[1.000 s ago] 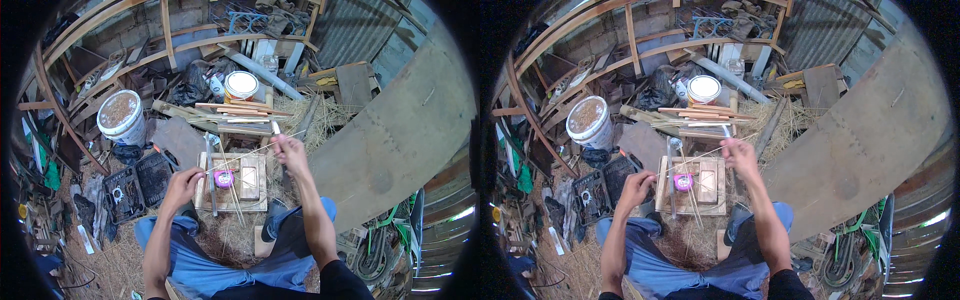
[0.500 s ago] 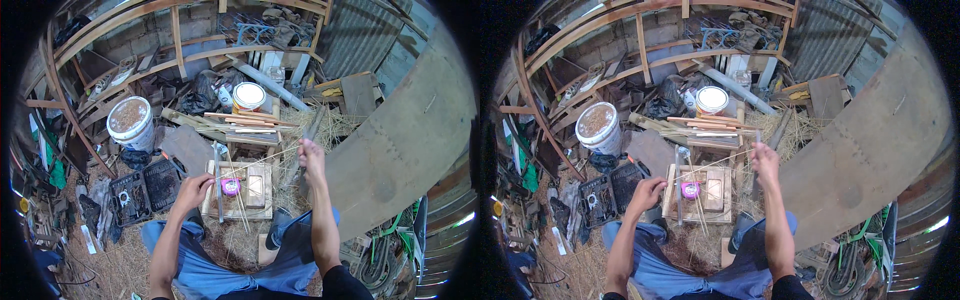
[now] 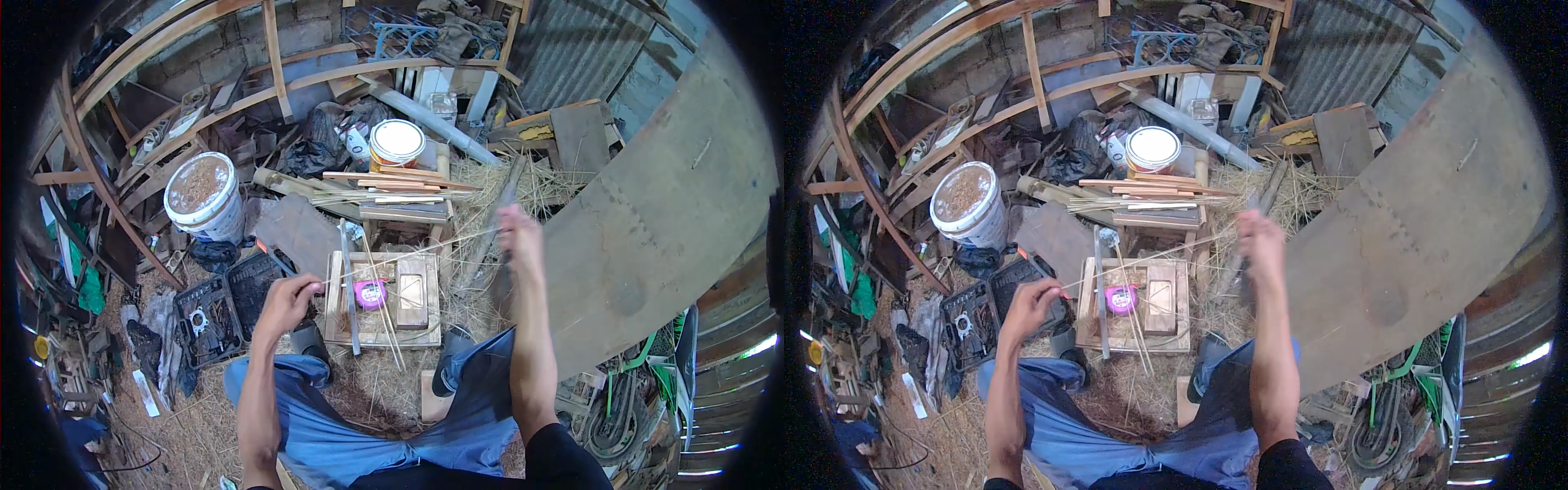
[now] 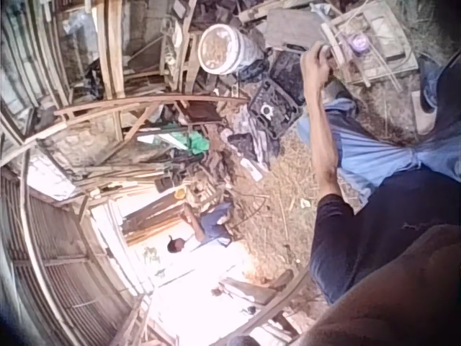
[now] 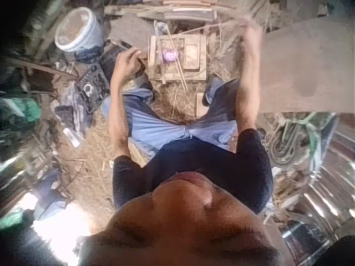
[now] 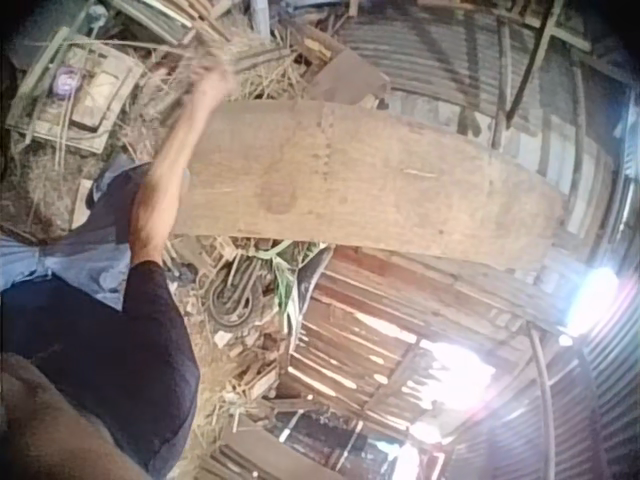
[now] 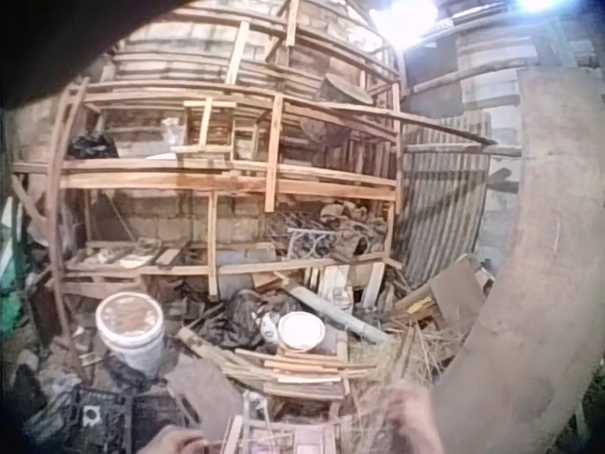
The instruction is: The person assembles a kite frame by hand, tying thin bamboo sticks together with pink string and using a small knife to trim the ends.
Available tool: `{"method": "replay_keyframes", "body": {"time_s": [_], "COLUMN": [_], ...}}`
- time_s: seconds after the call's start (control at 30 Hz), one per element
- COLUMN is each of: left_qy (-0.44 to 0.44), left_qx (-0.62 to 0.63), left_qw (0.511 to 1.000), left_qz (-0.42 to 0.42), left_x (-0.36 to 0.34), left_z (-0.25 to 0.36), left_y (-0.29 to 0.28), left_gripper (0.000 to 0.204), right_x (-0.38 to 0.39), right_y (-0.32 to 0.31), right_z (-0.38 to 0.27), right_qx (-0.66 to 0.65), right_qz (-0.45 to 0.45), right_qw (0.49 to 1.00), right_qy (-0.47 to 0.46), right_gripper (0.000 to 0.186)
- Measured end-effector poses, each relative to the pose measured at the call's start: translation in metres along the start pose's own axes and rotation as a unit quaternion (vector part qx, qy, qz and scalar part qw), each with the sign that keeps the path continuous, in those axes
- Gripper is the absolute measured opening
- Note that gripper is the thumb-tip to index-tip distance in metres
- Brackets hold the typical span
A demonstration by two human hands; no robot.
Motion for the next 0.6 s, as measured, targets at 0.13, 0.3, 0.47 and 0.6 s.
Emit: {"method": "replay_keyframes", "body": {"time_s": [0.13, 0.3, 0.47, 0.6], "left_qy": [-0.001, -0.001, 0.035, 0.059], "left_qx": [0.014, 0.036, 0.003, 0.009], "left_qw": [1.0, 0.999, 0.999, 0.998], "left_qz": [0.02, 0.017, 0.012, -0.005], "left_x": [0.0, -0.016, -0.013, -0.012], "left_z": [-0.001, 0.017, 0.023, 0.047], "left_y": [-0.002, 0.03, 0.049, 0.049], "left_gripper": [0.014, 0.018, 0.016, 0.013], "right_x": [-0.008, 0.041, 0.086, 0.073], "right_y": [-0.033, 0.092, 0.164, 0.155], "right_z": [-0.011, 0.037, 0.061, 0.07], "right_qx": [-0.033, 0.014, 0.02, -0.047], "right_qz": [0.046, -0.146, -0.305, -0.285], "right_qw": [0.997, 0.983, 0.943, 0.949], "right_qy": [-0.056, 0.109, 0.135, 0.124], "right_gripper": [0.035, 0.042, 0.04, 0.037]}}
Point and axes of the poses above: each hand's wrist, its own x-axis away from the middle knuckle, its own y-axis out of the palm, z = x × y, the point moved 10 cm from there along -x, towards the middle knuckle, and after that the axes turned 5 degrees about -z, right-handed, at the moved point
